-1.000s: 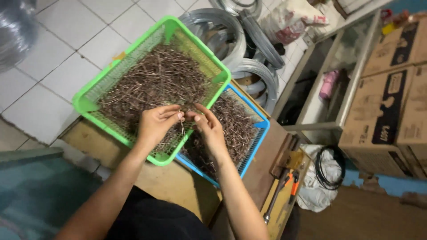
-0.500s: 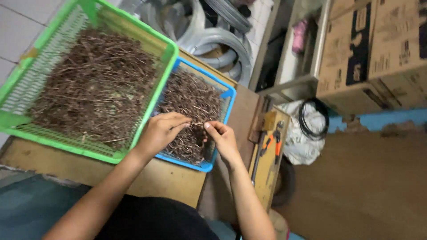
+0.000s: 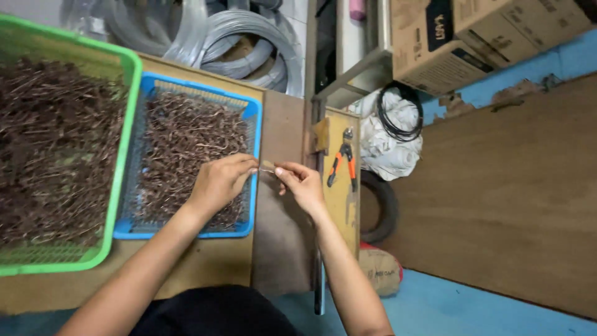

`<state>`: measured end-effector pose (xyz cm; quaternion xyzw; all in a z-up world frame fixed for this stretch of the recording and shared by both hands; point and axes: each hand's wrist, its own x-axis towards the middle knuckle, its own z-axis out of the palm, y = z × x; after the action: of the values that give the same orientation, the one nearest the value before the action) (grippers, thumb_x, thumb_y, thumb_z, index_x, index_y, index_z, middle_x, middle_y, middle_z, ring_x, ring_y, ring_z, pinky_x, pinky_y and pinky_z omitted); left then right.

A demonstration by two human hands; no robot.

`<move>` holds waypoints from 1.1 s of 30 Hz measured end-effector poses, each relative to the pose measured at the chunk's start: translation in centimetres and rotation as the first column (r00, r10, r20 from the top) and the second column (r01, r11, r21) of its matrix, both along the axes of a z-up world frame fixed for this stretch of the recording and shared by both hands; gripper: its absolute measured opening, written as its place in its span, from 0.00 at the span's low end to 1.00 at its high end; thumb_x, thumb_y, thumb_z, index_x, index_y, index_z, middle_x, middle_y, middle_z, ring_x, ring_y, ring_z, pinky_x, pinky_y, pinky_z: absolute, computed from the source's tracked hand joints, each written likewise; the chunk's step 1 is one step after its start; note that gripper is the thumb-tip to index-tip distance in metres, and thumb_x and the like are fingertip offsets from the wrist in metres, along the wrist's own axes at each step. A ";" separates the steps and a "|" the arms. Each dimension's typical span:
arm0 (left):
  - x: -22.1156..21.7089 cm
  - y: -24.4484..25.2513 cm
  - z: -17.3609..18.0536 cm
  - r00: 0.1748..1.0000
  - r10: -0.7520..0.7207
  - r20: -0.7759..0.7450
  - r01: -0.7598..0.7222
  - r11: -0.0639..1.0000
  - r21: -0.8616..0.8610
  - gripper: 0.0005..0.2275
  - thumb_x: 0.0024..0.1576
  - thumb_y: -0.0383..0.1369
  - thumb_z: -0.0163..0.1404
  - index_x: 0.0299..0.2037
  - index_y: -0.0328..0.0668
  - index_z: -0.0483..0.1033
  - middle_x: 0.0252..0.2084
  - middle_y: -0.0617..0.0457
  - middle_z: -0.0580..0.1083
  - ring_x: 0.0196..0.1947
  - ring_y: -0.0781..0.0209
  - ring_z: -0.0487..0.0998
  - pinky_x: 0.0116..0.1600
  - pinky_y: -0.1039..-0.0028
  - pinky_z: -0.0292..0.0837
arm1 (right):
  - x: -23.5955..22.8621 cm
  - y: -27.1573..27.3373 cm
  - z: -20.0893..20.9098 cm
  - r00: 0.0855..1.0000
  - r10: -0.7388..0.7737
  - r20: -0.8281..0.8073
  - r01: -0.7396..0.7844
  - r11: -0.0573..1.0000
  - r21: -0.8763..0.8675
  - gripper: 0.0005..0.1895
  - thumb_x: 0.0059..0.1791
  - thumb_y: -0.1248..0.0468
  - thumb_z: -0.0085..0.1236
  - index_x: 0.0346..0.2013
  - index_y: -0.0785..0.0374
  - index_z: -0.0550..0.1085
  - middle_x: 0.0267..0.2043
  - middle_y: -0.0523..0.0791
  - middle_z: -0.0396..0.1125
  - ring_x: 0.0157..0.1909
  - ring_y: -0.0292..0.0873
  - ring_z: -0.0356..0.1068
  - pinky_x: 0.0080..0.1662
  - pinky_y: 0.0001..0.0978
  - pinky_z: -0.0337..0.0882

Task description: Manually bending metal wires into hooks using a specialized jig on a workbench and sorting them into plastic baskets.

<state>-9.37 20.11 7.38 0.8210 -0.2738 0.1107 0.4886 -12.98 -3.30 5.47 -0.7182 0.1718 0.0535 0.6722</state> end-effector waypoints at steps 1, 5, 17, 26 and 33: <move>0.4 -0.8 -0.9 1.000 -0.008 0.000 0.008 1.000 -0.002 0.04 0.59 0.29 0.56 0.41 0.44 0.84 0.44 0.54 0.82 0.44 0.55 0.84 0.43 0.68 0.78 | 0.0 -1.0 0.1 1.000 -0.008 0.000 0.008 1.000 -0.002 0.15 0.49 0.66 0.68 0.45 0.75 0.78 0.32 0.54 0.74 0.26 0.38 0.72 0.29 0.33 0.80; 2.2 -4.0 -3.9 0.995 0.045 -0.090 -0.041 0.998 0.040 0.03 0.56 0.32 0.59 0.38 0.52 0.84 0.51 0.63 0.79 0.49 0.58 0.82 0.48 0.67 0.78 | -1.5 -4.0 2.9 0.981 -0.057 0.188 0.168 0.738 -0.653 0.19 0.47 0.53 0.69 0.46 0.62 0.81 0.42 0.53 0.75 0.46 0.54 0.76 0.49 0.43 0.77; 7.9 -13.0 -7.3 0.998 0.065 0.000 -0.065 0.998 0.027 0.02 0.55 0.29 0.59 0.35 0.42 0.85 0.62 0.44 0.71 0.64 0.38 0.70 0.64 0.55 0.67 | -10.7 -12.1 -6.7 0.991 -0.110 -0.074 -0.009 0.503 -0.864 0.17 0.37 0.46 0.73 0.23 0.53 0.79 0.43 0.41 0.72 0.54 0.54 0.73 0.53 0.42 0.72; 8.4 -15.1 -10.4 0.988 0.100 -0.120 -0.101 0.995 -0.007 0.02 0.55 0.28 0.60 0.36 0.43 0.85 0.63 0.45 0.71 0.62 0.40 0.71 0.66 0.57 0.68 | -9.8 -11.3 -0.9 0.991 -0.132 0.000 0.088 0.662 -0.745 0.15 0.32 0.55 0.76 0.18 0.57 0.77 0.51 0.41 0.74 0.66 0.53 0.66 0.65 0.45 0.67; 7.6 -16.6 -11.3 0.958 0.153 -0.244 -0.186 0.975 -0.120 0.03 0.54 0.26 0.60 0.36 0.44 0.85 0.62 0.44 0.72 0.61 0.38 0.72 0.66 0.55 0.68 | -8.7 -10.5 5.4 0.992 -0.108 0.072 0.125 0.646 -0.753 0.10 0.31 0.58 0.74 0.18 0.57 0.79 0.52 0.43 0.75 0.67 0.52 0.65 0.67 0.46 0.63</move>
<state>-1.78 3.55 -3.88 0.8120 -0.1344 0.0739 0.5631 -21.73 -13.84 10.84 -0.9204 0.2175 -0.0734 0.3164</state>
